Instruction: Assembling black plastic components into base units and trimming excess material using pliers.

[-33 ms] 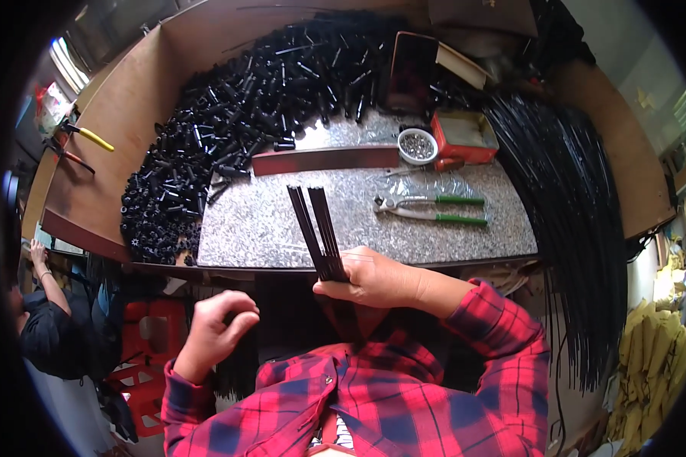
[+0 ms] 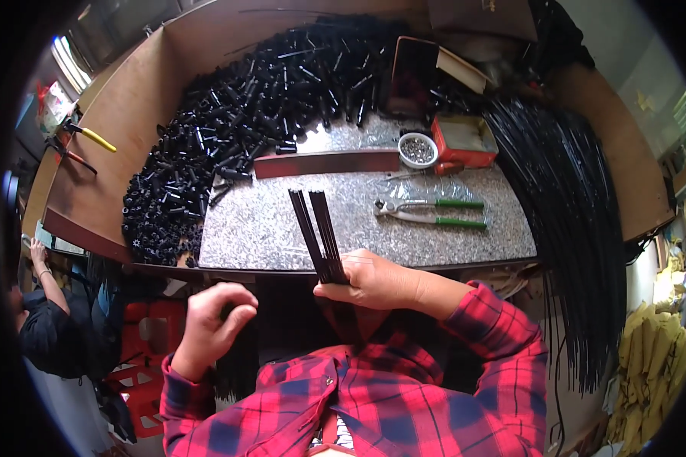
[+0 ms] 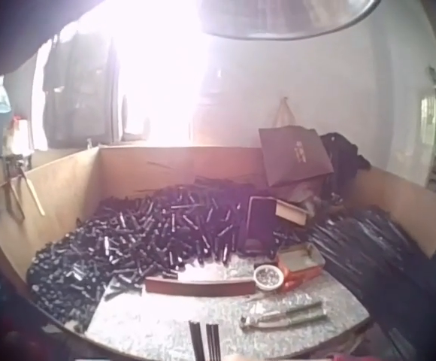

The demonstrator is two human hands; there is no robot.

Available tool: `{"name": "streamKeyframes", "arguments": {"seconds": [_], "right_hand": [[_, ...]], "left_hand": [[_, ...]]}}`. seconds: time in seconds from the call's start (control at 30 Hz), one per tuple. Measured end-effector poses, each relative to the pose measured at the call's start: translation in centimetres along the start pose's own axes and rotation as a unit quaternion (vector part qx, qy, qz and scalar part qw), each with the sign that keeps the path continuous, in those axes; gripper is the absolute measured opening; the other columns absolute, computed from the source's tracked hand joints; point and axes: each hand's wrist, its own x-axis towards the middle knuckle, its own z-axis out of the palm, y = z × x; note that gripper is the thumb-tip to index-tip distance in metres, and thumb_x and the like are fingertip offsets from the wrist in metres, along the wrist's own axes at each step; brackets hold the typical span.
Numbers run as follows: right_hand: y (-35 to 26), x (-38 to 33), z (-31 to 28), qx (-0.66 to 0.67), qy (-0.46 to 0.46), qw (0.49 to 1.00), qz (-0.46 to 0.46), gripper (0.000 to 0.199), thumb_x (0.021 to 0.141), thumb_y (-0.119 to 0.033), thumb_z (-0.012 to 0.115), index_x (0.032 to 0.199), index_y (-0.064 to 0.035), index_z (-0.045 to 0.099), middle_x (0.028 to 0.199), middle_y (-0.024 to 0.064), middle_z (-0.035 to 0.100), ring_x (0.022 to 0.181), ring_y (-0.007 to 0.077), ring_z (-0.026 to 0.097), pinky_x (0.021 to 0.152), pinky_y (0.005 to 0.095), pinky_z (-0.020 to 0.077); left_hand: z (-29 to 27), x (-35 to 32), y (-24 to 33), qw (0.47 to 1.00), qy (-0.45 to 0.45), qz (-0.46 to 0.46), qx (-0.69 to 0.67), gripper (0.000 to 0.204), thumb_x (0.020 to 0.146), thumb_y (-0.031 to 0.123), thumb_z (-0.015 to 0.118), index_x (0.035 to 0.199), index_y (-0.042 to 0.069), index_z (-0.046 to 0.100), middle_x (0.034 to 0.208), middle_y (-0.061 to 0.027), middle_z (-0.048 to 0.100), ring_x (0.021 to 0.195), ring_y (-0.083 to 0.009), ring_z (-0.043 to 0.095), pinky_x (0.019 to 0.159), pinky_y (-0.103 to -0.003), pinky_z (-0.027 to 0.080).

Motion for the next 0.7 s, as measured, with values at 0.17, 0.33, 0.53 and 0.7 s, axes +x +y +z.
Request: {"name": "streamKeyframes", "arguments": {"seconds": [0.17, 0.33, 0.53, 0.7], "right_hand": [[-0.9, -0.2, 0.7, 0.042, 0.008, 0.999, -0.031, 0.022, 0.089, -0.024, 0.063, 0.086, -0.0024, 0.061, 0.076, 0.0146, 0.060, 0.071, 0.0327, 0.062, 0.065, 0.0387, 0.0489], [-1.8, -0.8, 1.8, -0.007, 0.012, 0.997, -0.082, 0.021, 0.089, -0.024, 0.063, 0.085, -0.0045, 0.058, 0.074, 0.0132, 0.059, 0.071, 0.0305, 0.062, 0.064, 0.0394, 0.0492], [-1.9, -2.9, 0.8, 0.094, -0.006, 0.993, -0.072, 0.056, 0.091, -0.052, 0.047, 0.121, -0.0043, 0.053, 0.122, 0.0186, 0.052, 0.112, 0.0334, 0.053, 0.095, 0.0427, 0.0419], [-1.6, -2.0, 0.9, 0.244, 0.057, 0.961, 0.114, 0.032, 0.095, -0.027, 0.049, 0.095, -0.0011, 0.067, 0.085, 0.0094, 0.068, 0.082, 0.0187, 0.065, 0.072, 0.0338, 0.0506]], "left_hand": [[-0.3, 6.0, 5.1, 0.986, 0.082, 0.130, -0.071, 0.046, 0.080, -0.001, 0.066, 0.122, 0.001, 0.048, 0.112, -0.0171, 0.063, 0.106, -0.0249, 0.062, 0.087, -0.033, 0.048], [1.4, 8.2, 8.4, 0.934, -0.079, 0.035, -0.347, 0.059, 0.085, -0.009, 0.058, 0.136, 0.002, 0.031, 0.119, -0.0195, 0.057, 0.109, -0.0234, 0.060, 0.089, -0.031, 0.049], [2.0, 7.6, 9.0, 0.969, -0.045, 0.202, -0.133, 0.051, 0.085, 0.006, 0.061, 0.132, -0.002, 0.043, 0.109, -0.0183, 0.064, 0.078, -0.0251, 0.069, 0.060, -0.030, 0.054], [2.6, 6.6, 10.1, 0.955, -0.041, 0.270, -0.117, 0.058, 0.082, 0.008, 0.068, 0.132, -0.006, 0.042, 0.094, -0.0076, 0.071, 0.069, -0.0215, 0.069, 0.057, -0.029, 0.054]]}}
